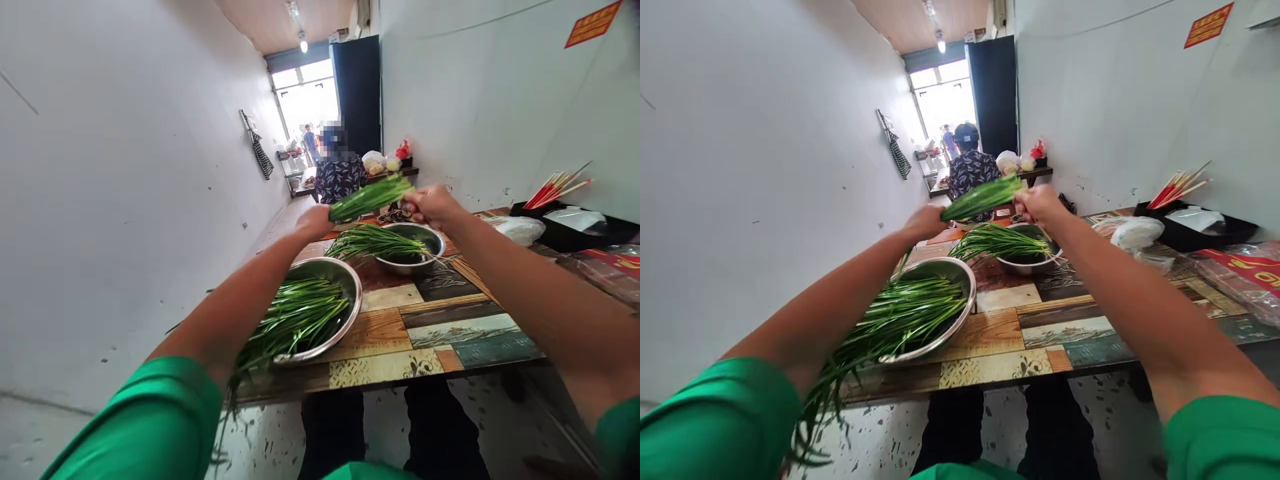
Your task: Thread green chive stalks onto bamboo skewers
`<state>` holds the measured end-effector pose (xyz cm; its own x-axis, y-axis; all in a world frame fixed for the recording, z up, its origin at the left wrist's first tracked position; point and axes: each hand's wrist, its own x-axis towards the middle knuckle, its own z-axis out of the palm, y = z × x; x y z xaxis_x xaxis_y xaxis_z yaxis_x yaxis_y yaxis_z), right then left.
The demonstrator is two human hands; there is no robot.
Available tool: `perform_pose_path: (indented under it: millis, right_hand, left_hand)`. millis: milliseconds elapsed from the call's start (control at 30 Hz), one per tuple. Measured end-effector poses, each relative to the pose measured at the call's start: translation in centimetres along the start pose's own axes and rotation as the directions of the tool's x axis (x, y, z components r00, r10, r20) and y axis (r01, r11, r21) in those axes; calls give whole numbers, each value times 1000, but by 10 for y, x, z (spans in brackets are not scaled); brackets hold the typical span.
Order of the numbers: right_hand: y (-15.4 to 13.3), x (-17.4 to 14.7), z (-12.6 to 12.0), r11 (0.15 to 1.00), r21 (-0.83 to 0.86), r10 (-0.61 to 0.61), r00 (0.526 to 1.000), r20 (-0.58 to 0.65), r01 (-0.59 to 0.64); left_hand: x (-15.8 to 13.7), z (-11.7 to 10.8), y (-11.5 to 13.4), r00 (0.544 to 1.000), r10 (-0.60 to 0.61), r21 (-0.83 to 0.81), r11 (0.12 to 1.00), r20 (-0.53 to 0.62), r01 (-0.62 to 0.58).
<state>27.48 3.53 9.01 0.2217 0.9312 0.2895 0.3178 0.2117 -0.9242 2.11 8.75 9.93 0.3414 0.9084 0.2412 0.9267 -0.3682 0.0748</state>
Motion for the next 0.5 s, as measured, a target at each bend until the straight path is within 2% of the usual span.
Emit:
perform_pose_path:
  millis: [33, 100, 267, 400, 500]
  right_hand:
    - [19, 4, -6, 993, -83, 83, 996, 25, -80]
    - [51, 12, -17, 970, -181, 169, 985, 33, -161]
    - [109, 34, -28, 862, -448, 278, 960, 21, -239]
    - [143, 48, -18, 721, -657, 295, 955, 2, -221]
    - [148, 50, -16, 617, -766, 286, 958, 4, -181]
  left_hand:
    - [13, 15, 10, 999, 12, 66, 998, 46, -15]
    - [36, 45, 26, 992, 43, 128, 990, 119, -59]
    - [73, 102, 44, 970, 56, 166, 981, 236, -97]
    - [84, 119, 43, 959, 74, 236, 961, 274, -142]
    - [85, 109, 40, 934, 93, 216, 960, 346, -176]
